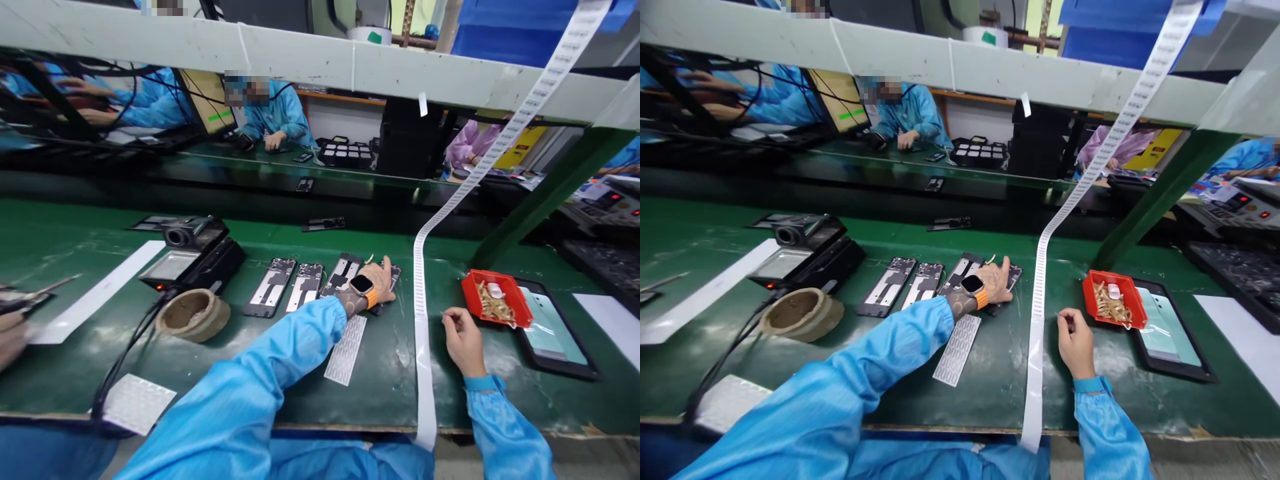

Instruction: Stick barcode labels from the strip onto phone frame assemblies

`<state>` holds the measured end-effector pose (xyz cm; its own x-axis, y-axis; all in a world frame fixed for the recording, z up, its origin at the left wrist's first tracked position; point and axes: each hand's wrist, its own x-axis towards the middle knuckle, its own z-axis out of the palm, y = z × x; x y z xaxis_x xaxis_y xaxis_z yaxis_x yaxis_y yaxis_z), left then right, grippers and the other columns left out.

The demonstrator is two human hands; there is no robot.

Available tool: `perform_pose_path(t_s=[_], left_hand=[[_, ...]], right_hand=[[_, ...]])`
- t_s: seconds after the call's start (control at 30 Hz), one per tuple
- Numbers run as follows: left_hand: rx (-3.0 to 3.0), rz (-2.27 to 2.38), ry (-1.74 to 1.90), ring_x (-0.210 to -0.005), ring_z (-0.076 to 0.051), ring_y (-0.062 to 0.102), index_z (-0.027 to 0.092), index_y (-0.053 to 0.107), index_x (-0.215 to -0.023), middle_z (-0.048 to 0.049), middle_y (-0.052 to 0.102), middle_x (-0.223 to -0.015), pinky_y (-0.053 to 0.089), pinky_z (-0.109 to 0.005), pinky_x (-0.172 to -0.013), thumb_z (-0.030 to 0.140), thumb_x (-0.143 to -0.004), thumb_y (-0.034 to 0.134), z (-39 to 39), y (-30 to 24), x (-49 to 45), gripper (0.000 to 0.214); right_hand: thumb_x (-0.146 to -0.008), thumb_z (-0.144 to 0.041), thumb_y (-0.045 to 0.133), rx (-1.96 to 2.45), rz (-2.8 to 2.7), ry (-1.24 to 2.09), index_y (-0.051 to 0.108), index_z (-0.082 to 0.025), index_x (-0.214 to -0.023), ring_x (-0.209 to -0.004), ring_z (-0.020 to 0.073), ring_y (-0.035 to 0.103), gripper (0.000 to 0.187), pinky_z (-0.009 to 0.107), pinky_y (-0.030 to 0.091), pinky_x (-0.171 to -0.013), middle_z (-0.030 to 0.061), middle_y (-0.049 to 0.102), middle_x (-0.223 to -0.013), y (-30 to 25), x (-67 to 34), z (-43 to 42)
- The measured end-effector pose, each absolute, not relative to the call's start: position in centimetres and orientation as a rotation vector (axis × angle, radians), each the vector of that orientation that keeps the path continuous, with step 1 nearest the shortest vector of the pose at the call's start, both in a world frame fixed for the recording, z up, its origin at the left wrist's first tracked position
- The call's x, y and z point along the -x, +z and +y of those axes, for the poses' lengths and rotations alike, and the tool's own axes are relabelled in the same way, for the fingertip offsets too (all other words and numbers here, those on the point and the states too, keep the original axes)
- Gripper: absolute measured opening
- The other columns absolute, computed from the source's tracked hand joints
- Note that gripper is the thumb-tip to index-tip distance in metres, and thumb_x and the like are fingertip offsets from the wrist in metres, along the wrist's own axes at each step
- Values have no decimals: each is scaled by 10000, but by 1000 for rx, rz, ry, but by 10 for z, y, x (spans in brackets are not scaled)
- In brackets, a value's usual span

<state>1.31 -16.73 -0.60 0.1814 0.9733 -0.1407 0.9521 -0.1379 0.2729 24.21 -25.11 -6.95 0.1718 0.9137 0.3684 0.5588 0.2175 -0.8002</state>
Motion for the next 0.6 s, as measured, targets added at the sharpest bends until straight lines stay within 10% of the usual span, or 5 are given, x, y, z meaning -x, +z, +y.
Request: perform_pose_path(t_s=[0.2,0.37,0.6], left_hand=[[-1937,1680,330,-1211,-534,491,40,284,-1510,-351,502,-1305,380,-614,-973,251,-485,885,-164,11,-8,1207],[-1563,1163,678,-1014,-301,682,147,335,-1466,-181,664,-1159,519,-444,-877,485,-773,635,-190,29,56,827],[-527,463,1154,-1291,-327,525,137,580,-1282,-159,549,-1407,453,-501,-1014,558,-876,410,-246,15,98,609]], right_hand=[[-843,-464,623,1408,-1404,555,619,-186,-868,-650,186,620,279,322,532,-593,43,646,-749,-67,-245,-250],[-794,-468,718,1321,-1215,710,582,-196,-906,-574,160,600,323,284,516,-522,3,613,-683,-25,-231,-262],[-885,-382,630,974,-1623,1237,557,-209,-855,-556,129,564,190,243,480,-511,-15,578,-667,43,-97,-279]])
